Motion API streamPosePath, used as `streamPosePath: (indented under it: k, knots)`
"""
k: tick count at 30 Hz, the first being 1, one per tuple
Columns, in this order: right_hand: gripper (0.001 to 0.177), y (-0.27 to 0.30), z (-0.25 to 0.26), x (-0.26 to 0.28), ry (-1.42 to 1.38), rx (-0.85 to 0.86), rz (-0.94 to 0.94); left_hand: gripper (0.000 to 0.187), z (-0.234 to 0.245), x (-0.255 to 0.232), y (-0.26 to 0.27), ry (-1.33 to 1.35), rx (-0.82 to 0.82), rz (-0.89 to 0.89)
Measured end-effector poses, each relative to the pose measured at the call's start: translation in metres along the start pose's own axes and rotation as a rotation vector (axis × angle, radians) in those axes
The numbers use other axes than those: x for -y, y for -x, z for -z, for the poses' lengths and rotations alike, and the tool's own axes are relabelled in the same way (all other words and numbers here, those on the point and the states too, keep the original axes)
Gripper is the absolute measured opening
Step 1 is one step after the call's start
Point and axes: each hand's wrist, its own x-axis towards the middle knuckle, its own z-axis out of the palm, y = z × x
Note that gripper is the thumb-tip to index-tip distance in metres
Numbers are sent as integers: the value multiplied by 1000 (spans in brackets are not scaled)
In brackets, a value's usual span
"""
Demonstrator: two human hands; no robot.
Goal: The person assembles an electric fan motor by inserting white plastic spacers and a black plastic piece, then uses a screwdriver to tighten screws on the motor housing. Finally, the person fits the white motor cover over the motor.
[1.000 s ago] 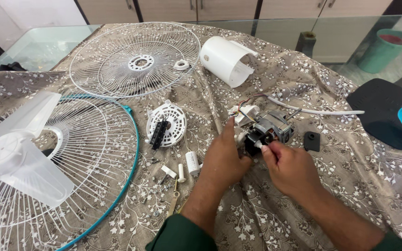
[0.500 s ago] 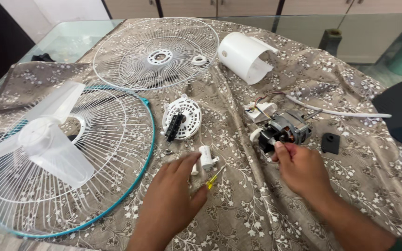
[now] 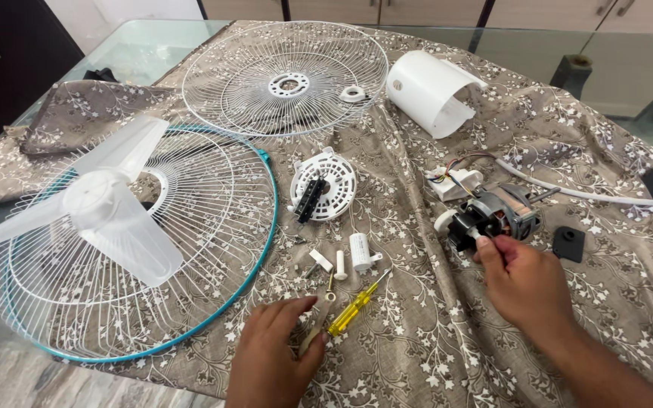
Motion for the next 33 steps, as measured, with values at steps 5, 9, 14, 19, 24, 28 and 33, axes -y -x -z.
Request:
streamPosePath:
  k: [5, 9, 14, 19, 24, 28, 33]
  knots:
    - [44, -9, -7, -3, -540, 198, -254, 56, -7, 1, -1, -22, 23, -83]
    - [43, -12, -4, -1, -880, 319, -542, 56, -7, 3, -1, -1, 44, -85]
    - [44, 2, 2, 14, -839, 328, -590, 56, -3, 7, 0, 16, 3, -127]
    - [29, 29, -11, 41, -404, 492, -251, 58, 3, 17, 3, 49, -28, -98]
    - [37, 50, -23, 68, 188, 397, 499, 48, -3, 28, 4, 116, -99, -154]
    - [37, 44, -33, 86, 202, 303, 792, 36, -13, 34, 5, 149, -244, -169]
    - [39, 34, -46, 111, 279, 252, 856, 33, -15, 37, 6, 162, -268, -156]
